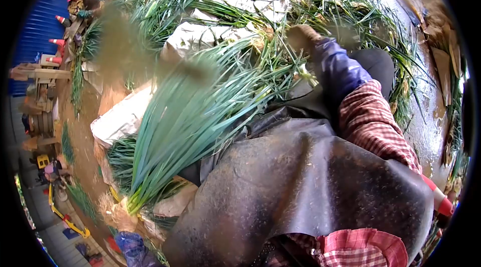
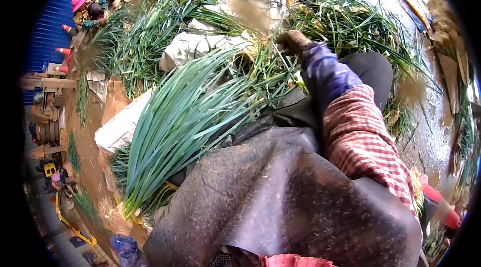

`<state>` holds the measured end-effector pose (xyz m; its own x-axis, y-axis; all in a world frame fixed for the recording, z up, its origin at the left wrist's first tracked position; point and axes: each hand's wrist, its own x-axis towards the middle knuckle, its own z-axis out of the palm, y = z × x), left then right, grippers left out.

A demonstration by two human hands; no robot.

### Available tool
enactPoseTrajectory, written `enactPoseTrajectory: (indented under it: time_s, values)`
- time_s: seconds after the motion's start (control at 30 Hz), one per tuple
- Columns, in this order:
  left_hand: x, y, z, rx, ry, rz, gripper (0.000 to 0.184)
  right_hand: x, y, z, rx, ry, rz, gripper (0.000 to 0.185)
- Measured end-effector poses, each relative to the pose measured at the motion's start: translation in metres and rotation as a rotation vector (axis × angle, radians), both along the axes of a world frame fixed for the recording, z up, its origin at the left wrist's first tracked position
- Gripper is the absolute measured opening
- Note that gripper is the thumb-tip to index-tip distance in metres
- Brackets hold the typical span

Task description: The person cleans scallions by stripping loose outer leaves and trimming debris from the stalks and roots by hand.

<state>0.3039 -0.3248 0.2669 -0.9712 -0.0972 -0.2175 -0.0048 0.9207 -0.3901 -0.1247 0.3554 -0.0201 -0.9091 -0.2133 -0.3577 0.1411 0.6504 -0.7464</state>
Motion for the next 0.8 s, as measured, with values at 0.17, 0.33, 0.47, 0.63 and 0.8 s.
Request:
enactPoseTrajectory:
  time_s: [0.17,0.33,0.47,0.63,0.8]
  values:
    - [0.010,0.006,0.000,0.064,0.015,0.066,0.047,0.004,0.012,0.045,0.624,0.055,0.249,0.037]
    - [0.012,0.006,0.001,0.020,0.015,0.061,0.047,0.029,-0.056,0.078,-0.012,0.048,0.177,0.069]
    - [0.008,0.018,0.004,-0.027,0.012,0.047,0.047,0.033,-0.118,0.009,-0.278,0.143,0.276,0.070]
    - [0.016,0.016,-0.002,-0.070,0.026,0.080,0.046,0.054,-0.116,0.021,-0.812,-0.364,-0.051,0.028]
    - [0.023,0.014,-0.007,-0.097,0.065,0.053,0.045,0.027,-0.056,0.071,-0.576,0.094,-0.383,0.017]
